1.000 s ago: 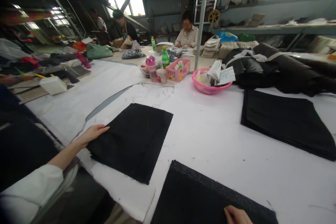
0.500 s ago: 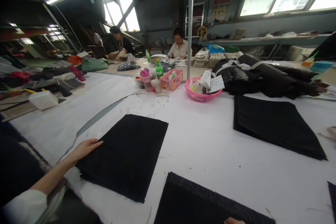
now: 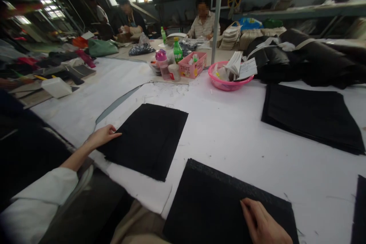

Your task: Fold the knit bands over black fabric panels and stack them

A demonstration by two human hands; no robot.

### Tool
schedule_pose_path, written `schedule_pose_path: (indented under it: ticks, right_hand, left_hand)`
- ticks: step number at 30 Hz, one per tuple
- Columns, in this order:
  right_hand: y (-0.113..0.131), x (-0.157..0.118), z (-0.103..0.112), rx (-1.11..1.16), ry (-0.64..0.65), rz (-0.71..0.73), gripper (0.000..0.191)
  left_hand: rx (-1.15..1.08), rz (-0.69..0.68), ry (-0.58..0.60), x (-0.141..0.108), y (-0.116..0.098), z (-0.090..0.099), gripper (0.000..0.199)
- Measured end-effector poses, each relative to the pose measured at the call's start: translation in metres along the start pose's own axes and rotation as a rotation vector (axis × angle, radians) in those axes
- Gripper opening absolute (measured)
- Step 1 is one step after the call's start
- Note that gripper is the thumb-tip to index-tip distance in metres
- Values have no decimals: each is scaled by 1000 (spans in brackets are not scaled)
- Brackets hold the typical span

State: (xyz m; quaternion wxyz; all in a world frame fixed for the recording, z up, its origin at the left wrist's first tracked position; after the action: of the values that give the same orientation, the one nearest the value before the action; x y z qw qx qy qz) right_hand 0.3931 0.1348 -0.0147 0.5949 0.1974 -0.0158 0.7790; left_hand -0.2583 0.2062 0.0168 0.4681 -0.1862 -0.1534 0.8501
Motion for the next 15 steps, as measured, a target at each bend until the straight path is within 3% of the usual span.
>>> schedule_pose_path:
  ticks: [2,4,5,9,12,15]
  right_hand:
    - [0,-2,-1,-63,5,-33,34]
    - [0,-4,-3,-106,10,-46,36]
    - [0,-5,-4,-121,12,-48,37]
    - [0,-6,-6,-148,2,-41,39]
    - [0,-5,-5,-152,-6,-34,38]
    - [-2,-6,-6,-146,0,-44,36]
  left_hand:
    - [111,-35,-65,-9,-4,3,41]
    - [255,-229,-147,-27,-22,4,39]
    - [272,-353,-127,-39,-34,1,37]
    - [70,-757,248,-99,-82,-30,44]
    - [47,-852,326,-134,-95,-50,45]
    - [108,-870,311,-151,-92,-60,37]
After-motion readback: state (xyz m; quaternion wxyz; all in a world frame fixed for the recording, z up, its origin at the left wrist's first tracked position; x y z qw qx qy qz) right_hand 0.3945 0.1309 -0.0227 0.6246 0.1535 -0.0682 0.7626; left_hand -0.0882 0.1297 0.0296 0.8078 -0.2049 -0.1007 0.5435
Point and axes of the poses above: each hand's wrist, its own x-axis towards the middle knuckle, its own z-axis out of the back of the hand, y = z × x, the point moved 3 cm from there along x, towards the middle knuckle, and after that the axes turned 4 degrees about -z, right-handed, at the moved point
